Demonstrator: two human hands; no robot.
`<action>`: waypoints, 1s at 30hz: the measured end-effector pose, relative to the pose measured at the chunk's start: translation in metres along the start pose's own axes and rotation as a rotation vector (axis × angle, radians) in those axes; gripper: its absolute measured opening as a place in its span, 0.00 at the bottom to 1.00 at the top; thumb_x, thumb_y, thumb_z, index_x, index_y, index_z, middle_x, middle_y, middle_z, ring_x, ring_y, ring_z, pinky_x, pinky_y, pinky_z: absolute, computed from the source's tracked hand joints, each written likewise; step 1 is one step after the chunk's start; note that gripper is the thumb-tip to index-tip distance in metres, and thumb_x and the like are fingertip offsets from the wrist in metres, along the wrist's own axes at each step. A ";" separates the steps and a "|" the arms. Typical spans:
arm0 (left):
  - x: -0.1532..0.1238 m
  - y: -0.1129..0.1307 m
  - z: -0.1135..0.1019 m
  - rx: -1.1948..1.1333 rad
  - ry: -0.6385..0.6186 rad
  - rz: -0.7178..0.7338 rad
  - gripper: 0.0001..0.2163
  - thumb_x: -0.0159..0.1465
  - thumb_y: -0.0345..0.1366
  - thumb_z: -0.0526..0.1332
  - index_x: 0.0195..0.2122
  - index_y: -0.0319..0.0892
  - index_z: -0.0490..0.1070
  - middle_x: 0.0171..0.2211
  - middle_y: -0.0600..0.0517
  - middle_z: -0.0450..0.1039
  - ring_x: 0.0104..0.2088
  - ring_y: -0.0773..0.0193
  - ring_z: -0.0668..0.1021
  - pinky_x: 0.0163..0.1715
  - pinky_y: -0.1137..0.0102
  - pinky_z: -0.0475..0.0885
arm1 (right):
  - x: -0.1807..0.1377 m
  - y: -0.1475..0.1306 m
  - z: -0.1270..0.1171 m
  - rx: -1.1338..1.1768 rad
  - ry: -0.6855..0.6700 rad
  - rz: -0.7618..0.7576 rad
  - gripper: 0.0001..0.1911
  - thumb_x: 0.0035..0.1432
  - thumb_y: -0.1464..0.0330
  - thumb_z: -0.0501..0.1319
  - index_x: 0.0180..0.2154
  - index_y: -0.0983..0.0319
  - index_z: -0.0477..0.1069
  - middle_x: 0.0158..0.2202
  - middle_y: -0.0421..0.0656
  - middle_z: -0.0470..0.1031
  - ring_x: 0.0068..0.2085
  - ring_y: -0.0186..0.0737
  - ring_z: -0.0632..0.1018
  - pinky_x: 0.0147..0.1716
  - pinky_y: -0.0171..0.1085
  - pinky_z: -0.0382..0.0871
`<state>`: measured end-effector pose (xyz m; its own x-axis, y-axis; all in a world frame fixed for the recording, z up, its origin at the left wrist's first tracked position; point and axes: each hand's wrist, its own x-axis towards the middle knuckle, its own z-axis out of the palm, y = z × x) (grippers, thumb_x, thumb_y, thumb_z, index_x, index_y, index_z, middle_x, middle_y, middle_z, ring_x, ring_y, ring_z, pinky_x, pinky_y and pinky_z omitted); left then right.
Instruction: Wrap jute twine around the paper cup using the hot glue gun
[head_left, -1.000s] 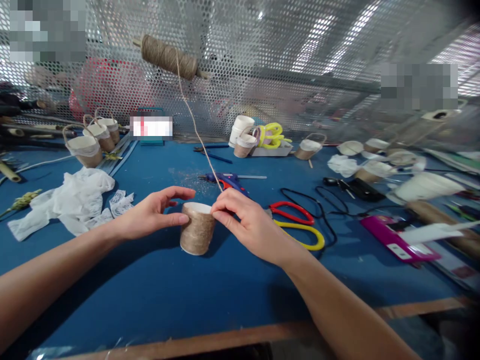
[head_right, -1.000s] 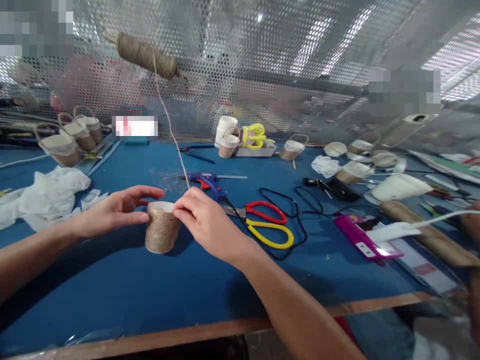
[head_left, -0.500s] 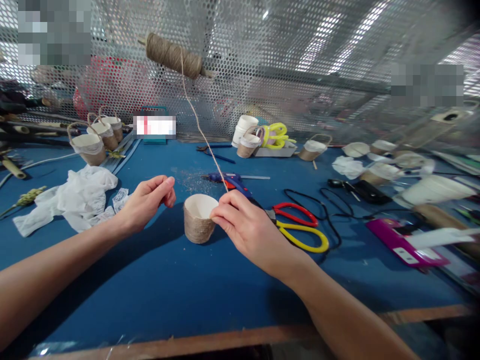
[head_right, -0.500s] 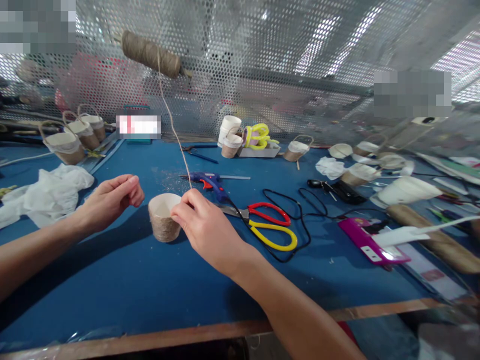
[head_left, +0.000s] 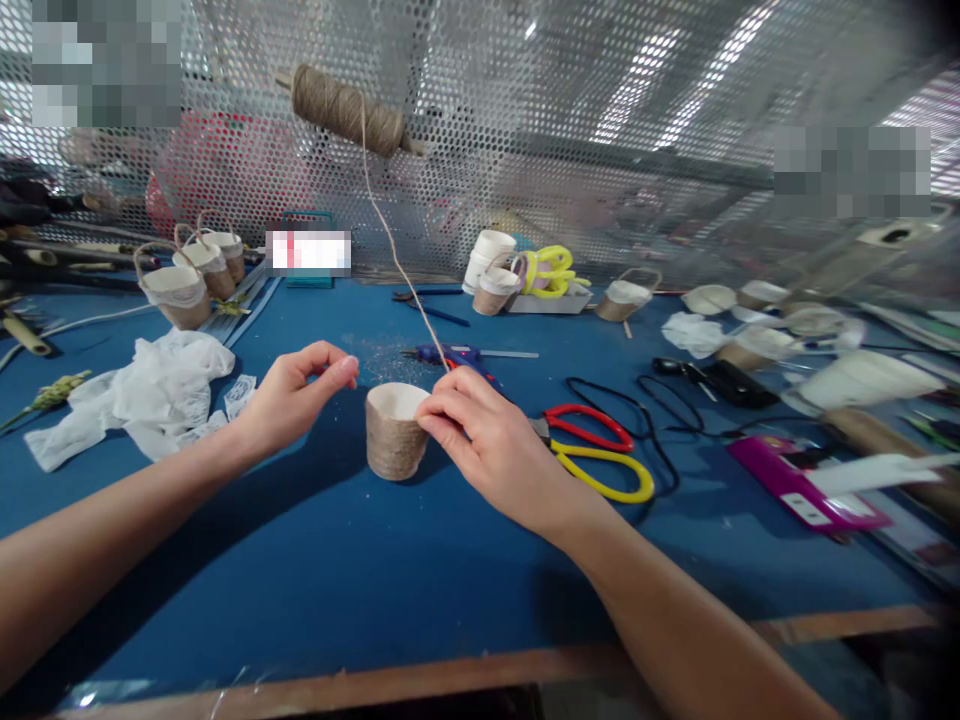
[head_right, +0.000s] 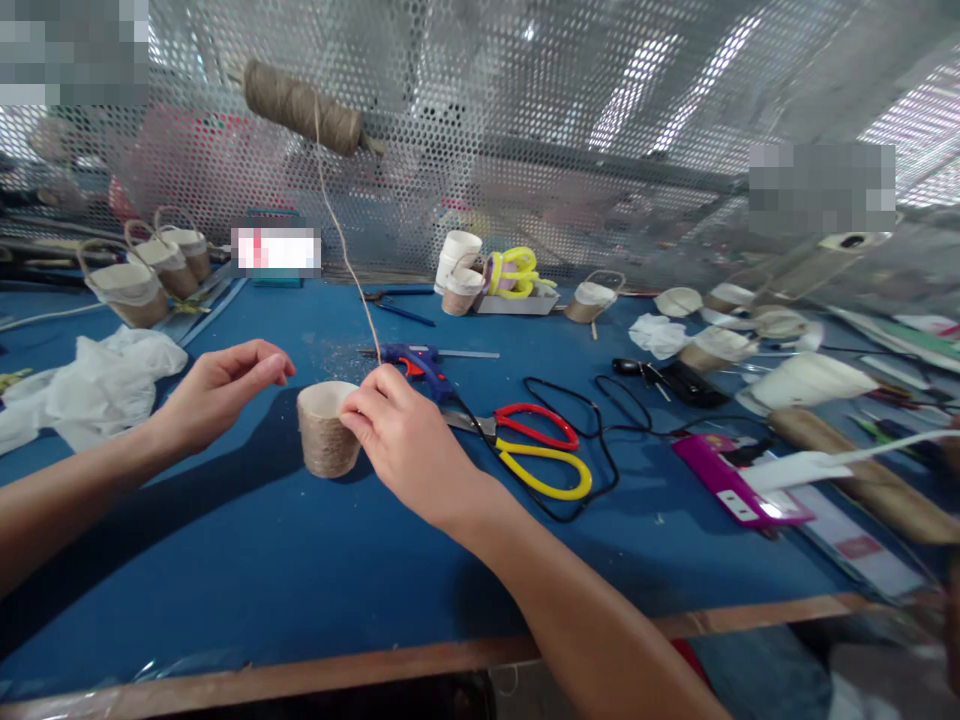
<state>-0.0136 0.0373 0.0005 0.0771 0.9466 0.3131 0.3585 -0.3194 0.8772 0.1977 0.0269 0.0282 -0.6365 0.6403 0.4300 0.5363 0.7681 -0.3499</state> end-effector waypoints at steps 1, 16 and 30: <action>-0.001 0.003 0.000 0.032 -0.013 0.067 0.09 0.61 0.37 0.54 0.26 0.40 0.65 0.31 0.50 0.69 0.34 0.65 0.70 0.38 0.67 0.64 | 0.001 0.000 0.000 0.002 0.000 0.005 0.07 0.62 0.73 0.51 0.33 0.63 0.67 0.34 0.44 0.65 0.35 0.35 0.70 0.37 0.37 0.68; 0.002 0.039 0.003 0.214 -0.141 0.271 0.04 0.52 0.36 0.64 0.26 0.42 0.72 0.33 0.50 0.75 0.42 0.56 0.71 0.46 0.63 0.61 | 0.006 -0.004 0.002 0.038 0.010 0.020 0.06 0.61 0.74 0.52 0.33 0.63 0.67 0.35 0.45 0.65 0.36 0.37 0.71 0.38 0.39 0.68; -0.012 0.024 0.028 0.217 -0.143 0.189 0.04 0.54 0.34 0.59 0.26 0.43 0.63 0.37 0.47 0.72 0.50 0.54 0.68 0.51 0.55 0.60 | 0.004 -0.004 0.005 0.066 0.041 0.023 0.06 0.60 0.75 0.53 0.31 0.62 0.66 0.33 0.44 0.66 0.36 0.36 0.70 0.37 0.38 0.68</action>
<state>0.0198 0.0196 0.0079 0.2858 0.8731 0.3951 0.5144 -0.4876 0.7055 0.1901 0.0267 0.0276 -0.6001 0.6581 0.4547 0.5120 0.7528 -0.4138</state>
